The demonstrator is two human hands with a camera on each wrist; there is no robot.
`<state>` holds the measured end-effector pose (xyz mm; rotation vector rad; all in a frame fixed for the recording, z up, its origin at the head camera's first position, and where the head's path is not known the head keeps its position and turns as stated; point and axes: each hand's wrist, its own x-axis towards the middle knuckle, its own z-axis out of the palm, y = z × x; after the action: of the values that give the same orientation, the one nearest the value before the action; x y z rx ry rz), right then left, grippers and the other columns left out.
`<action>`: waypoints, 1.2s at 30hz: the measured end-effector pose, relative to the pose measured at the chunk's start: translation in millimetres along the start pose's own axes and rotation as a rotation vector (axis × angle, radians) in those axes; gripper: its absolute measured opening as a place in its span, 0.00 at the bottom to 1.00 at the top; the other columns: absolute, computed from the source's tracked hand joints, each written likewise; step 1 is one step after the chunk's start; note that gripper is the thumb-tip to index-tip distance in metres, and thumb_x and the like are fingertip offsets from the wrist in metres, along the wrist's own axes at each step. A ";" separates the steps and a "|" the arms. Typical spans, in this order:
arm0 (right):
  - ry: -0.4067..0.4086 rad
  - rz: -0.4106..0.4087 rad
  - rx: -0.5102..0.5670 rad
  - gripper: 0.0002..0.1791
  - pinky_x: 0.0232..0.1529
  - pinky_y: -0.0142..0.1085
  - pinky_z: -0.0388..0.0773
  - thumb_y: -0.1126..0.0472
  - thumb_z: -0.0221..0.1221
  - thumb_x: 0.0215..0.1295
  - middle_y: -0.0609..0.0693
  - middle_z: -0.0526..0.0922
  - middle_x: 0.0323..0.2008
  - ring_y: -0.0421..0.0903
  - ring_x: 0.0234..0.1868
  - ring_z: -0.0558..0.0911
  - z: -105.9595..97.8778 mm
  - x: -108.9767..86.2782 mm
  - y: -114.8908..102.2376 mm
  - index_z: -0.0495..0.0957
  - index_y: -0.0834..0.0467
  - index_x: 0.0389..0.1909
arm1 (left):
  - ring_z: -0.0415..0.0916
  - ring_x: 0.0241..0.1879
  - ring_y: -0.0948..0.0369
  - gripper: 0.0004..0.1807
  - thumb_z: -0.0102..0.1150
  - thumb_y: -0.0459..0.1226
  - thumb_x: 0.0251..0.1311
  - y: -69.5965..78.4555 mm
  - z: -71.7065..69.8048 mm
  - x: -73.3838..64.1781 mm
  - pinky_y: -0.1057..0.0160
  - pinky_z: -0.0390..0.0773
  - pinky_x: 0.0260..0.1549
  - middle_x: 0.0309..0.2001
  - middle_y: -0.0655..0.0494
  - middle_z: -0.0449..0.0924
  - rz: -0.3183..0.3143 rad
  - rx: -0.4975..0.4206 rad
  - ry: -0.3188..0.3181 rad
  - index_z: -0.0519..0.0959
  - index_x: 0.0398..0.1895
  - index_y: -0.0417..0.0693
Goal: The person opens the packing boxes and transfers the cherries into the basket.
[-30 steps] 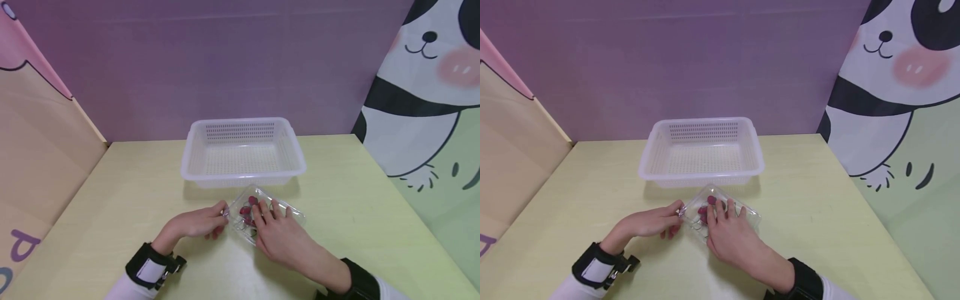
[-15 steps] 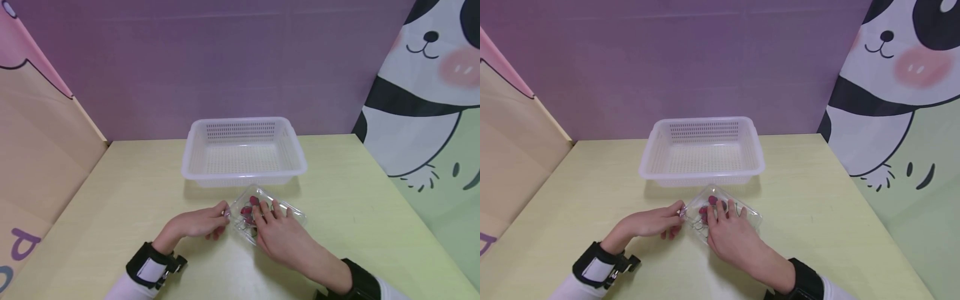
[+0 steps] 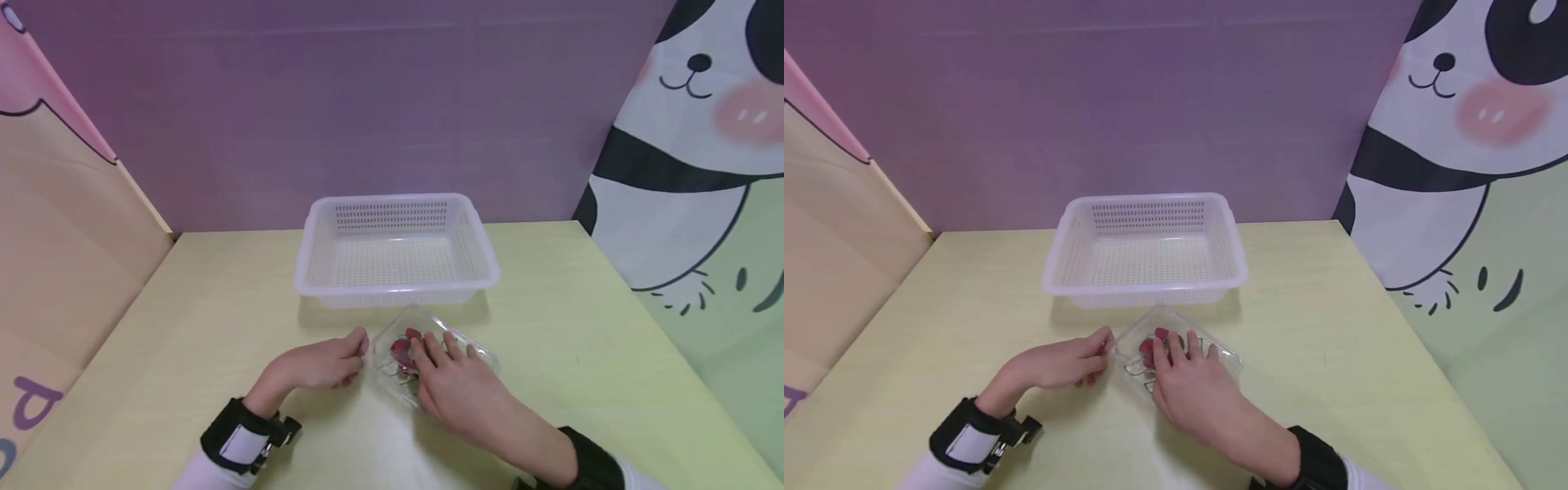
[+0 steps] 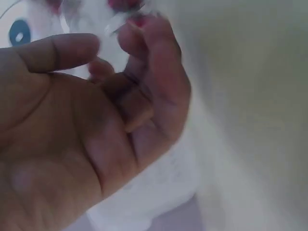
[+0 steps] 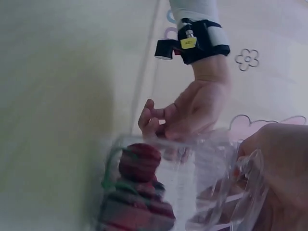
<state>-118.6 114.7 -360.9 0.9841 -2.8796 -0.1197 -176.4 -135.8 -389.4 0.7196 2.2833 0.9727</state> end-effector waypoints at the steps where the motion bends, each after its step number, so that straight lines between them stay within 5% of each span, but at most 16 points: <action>1: 0.009 0.000 -0.001 0.28 0.47 0.55 0.75 0.51 0.48 0.71 0.61 0.72 0.62 0.64 0.59 0.74 -0.6 -0.1 0.3 0.70 0.61 0.67 | 0.70 0.24 0.59 0.03 0.39 0.32 0.73 0.4 -2.9 -1.8 0.64 0.71 0.22 0.26 0.50 0.73 -0.003 -0.035 -0.002 0.62 0.45 0.43; 7: 0.056 0.014 -0.013 0.27 0.48 0.52 0.76 0.51 0.48 0.72 0.59 0.74 0.60 0.61 0.57 0.77 -0.2 -1.5 1.6 0.71 0.59 0.66 | 0.74 0.28 0.54 0.09 0.42 0.38 0.75 2.3 -10.8 -6.2 0.58 0.77 0.27 0.30 0.47 0.75 -0.001 -0.086 -0.019 0.65 0.51 0.43; 20: 0.128 0.002 -0.012 0.31 0.48 0.51 0.76 0.47 0.50 0.69 0.61 0.74 0.59 0.63 0.56 0.77 1.2 -3.8 -1.7 0.70 0.61 0.67 | 0.75 0.27 0.57 0.08 0.47 0.43 0.75 1.4 -7.9 -4.0 0.62 0.76 0.26 0.28 0.52 0.76 0.040 0.003 -0.001 0.70 0.40 0.48; 28: 0.188 0.005 0.127 0.31 0.42 0.45 0.80 0.45 0.54 0.64 0.60 0.77 0.57 0.58 0.52 0.81 -9.7 -7.1 7.4 0.74 0.58 0.64 | 0.71 0.26 0.63 0.08 0.46 0.42 0.74 -0.7 -5.8 -2.5 0.66 0.72 0.24 0.28 0.54 0.75 0.013 0.073 0.055 0.71 0.38 0.51; 33: 0.186 0.024 0.265 0.28 0.28 0.33 0.77 0.48 0.57 0.64 0.54 0.79 0.55 0.39 0.26 0.81 -22.2 -10.8 16.9 0.76 0.57 0.62 | 0.71 0.27 0.61 0.07 0.46 0.41 0.74 -0.8 -5.3 -1.9 0.65 0.72 0.25 0.29 0.53 0.75 0.002 0.074 0.079 0.72 0.39 0.49; 36: 0.173 0.029 0.337 0.26 0.31 0.32 0.77 0.50 0.58 0.65 0.50 0.80 0.54 0.34 0.24 0.77 -28.2 -12.9 22.1 0.75 0.57 0.62 | 0.74 0.29 0.58 0.07 0.46 0.40 0.74 -0.4 -5.6 -1.7 0.63 0.76 0.26 0.31 0.50 0.75 -0.012 0.006 0.084 0.72 0.41 0.47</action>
<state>-118.5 138.8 -331.5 0.9450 -2.8039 0.4447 -179.0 -139.7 -385.9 0.6788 2.3609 1.0084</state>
